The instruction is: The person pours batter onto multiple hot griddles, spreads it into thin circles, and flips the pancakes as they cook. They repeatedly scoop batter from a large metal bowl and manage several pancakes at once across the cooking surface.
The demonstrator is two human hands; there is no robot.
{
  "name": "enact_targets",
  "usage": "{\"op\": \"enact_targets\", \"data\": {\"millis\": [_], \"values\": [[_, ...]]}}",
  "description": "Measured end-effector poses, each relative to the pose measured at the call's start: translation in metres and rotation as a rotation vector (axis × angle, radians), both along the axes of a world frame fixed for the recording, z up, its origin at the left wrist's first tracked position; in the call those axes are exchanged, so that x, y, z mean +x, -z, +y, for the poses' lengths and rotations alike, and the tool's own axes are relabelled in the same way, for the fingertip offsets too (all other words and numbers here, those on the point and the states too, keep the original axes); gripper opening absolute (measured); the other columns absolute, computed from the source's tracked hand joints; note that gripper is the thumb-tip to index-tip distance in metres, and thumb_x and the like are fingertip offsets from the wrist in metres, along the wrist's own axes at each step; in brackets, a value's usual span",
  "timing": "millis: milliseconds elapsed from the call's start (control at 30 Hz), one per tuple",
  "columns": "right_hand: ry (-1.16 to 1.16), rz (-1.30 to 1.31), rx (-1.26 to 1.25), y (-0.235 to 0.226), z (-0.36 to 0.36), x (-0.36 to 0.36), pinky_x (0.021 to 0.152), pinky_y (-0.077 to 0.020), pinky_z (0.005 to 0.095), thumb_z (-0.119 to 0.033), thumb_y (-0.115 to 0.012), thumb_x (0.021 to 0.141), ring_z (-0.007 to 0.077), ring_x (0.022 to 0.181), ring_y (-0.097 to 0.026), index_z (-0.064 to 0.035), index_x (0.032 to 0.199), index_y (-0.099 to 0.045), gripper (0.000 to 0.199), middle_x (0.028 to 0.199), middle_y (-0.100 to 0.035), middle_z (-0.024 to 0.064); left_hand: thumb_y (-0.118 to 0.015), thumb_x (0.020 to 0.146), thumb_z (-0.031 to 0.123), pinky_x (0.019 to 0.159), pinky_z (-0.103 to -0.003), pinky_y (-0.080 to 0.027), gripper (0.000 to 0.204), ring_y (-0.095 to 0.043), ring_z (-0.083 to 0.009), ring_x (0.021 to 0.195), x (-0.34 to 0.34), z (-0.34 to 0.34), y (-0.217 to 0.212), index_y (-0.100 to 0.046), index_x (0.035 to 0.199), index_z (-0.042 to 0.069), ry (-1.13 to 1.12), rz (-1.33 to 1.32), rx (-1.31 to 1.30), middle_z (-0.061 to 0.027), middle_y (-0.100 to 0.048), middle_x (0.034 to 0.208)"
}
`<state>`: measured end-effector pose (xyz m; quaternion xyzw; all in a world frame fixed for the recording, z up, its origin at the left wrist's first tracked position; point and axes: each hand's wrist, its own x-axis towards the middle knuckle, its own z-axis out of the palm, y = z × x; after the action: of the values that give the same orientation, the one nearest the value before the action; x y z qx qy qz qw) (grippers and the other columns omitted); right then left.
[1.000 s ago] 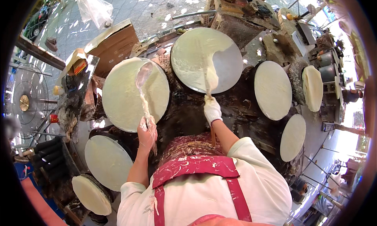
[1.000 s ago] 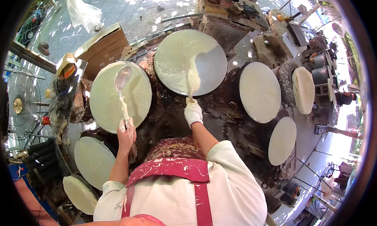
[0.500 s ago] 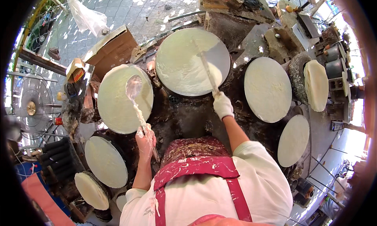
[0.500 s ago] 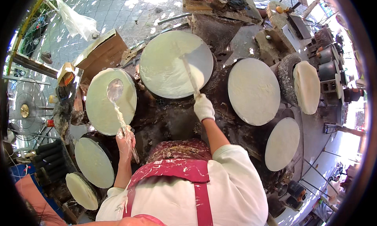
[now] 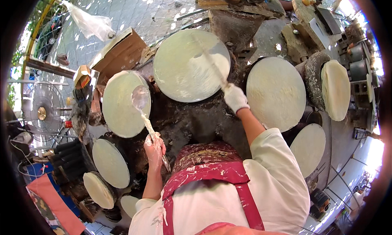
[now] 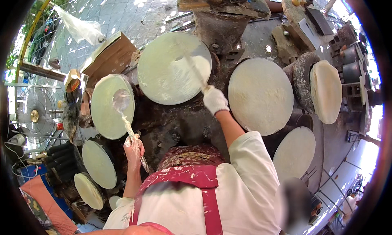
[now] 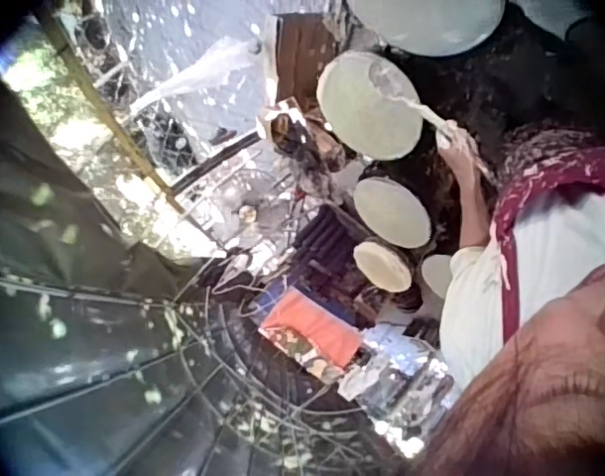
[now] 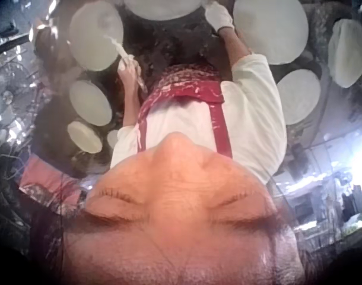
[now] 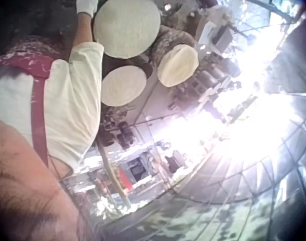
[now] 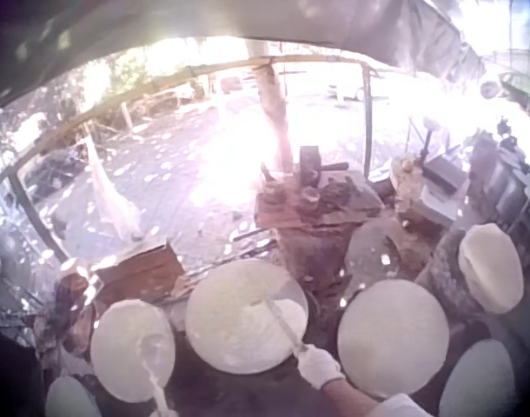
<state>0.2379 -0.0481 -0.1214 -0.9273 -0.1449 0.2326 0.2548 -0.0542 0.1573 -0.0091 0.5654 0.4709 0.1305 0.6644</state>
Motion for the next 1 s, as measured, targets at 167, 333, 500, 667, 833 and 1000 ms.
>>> {"op": "enact_targets", "data": {"millis": [167, 333, 500, 667, 833, 1000], "values": [[-0.162, 0.318, -0.382, -0.019, -0.021, -0.038, 0.086, -0.0486, 0.0534, -0.049, -0.037, 0.099, 0.0389, 0.101, -0.065, -0.0239, 0.154, -0.017, 0.064, 0.116, -0.066, 0.02, -0.047, 0.102, 0.018, 0.034, -0.023, -0.032, 0.017, -0.04, -0.0076, 0.039, 0.01, 0.002, 0.007, -0.052, 0.096, 0.003, -0.004, -0.01, -0.015, 0.0007, -0.044, 0.061], [0.059, 0.16, -0.296, -0.012, 0.018, 0.057, 0.09, -0.0475, 0.0527, -0.051, -0.034, 0.099, 0.0377, 0.109, -0.063, -0.0201, 0.153, -0.022, 0.063, 0.119, -0.063, 0.0223, -0.049, 0.102, 0.019, 0.033, -0.022, -0.03, 0.02, -0.038, -0.0069, 0.038, 0.015, -0.002, 0.005, -0.054, 0.097, 0.001, -0.012, -0.01, 0.001, 0.0009, -0.043, 0.058], [0.024, -0.122, -0.29, -0.012, 0.078, 0.147, 0.086, -0.0507, 0.0506, -0.044, -0.044, 0.096, 0.036, 0.102, -0.066, -0.0129, 0.139, -0.042, 0.053, 0.111, -0.067, 0.0197, -0.049, 0.102, 0.019, 0.032, -0.022, -0.029, 0.019, -0.037, -0.0077, 0.038, 0.013, -0.008, 0.002, -0.053, 0.096, 0.001, -0.013, 0.028, -0.008, 0.0006, -0.043, 0.058], [-0.103, -0.188, 0.534, 0.001, 0.063, 0.082, 0.085, -0.0521, 0.0365, -0.029, -0.065, 0.089, 0.0274, 0.097, -0.068, -0.0155, 0.129, -0.06, 0.042, 0.103, -0.069, 0.0184, -0.051, 0.101, 0.019, 0.033, -0.022, -0.03, 0.019, -0.039, -0.0082, 0.038, 0.012, -0.008, 0.004, -0.053, 0.093, 0.002, 0.02, 0.033, -0.035, 0.0001, -0.043, 0.057], [0.615, 0.527, 0.791, 0.005, -0.022, 0.005, 0.094, -0.0484, 0.0252, -0.005, -0.062, 0.094, 0.0119, 0.105, -0.06, -0.0005, 0.134, -0.053, 0.042, 0.123, -0.062, 0.0092, -0.051, 0.1, 0.019, 0.033, -0.022, -0.031, 0.019, -0.04, -0.0088, 0.038, 0.019, -0.006, 0.005, -0.053, 0.094, 0.001, 0.022, 0.024, -0.018, 0.0003, -0.042, 0.057], [0.604, 0.71, 0.995, 0.048, -0.056, -0.014, 0.05, -0.0404, 0.0176, -0.03, -0.067, 0.093, 0.0027, 0.064, -0.054, -0.0096, 0.118, -0.064, 0.032, 0.089, -0.064, -0.0034, -0.051, 0.099, 0.022, 0.032, -0.024, -0.034, 0.018, -0.041, -0.0109, 0.039, 0.056, 0.013, 0.019, -0.052, 0.09, 0.005, 0.143, -0.001, -0.063, -0.0011, -0.045, 0.06]]}}
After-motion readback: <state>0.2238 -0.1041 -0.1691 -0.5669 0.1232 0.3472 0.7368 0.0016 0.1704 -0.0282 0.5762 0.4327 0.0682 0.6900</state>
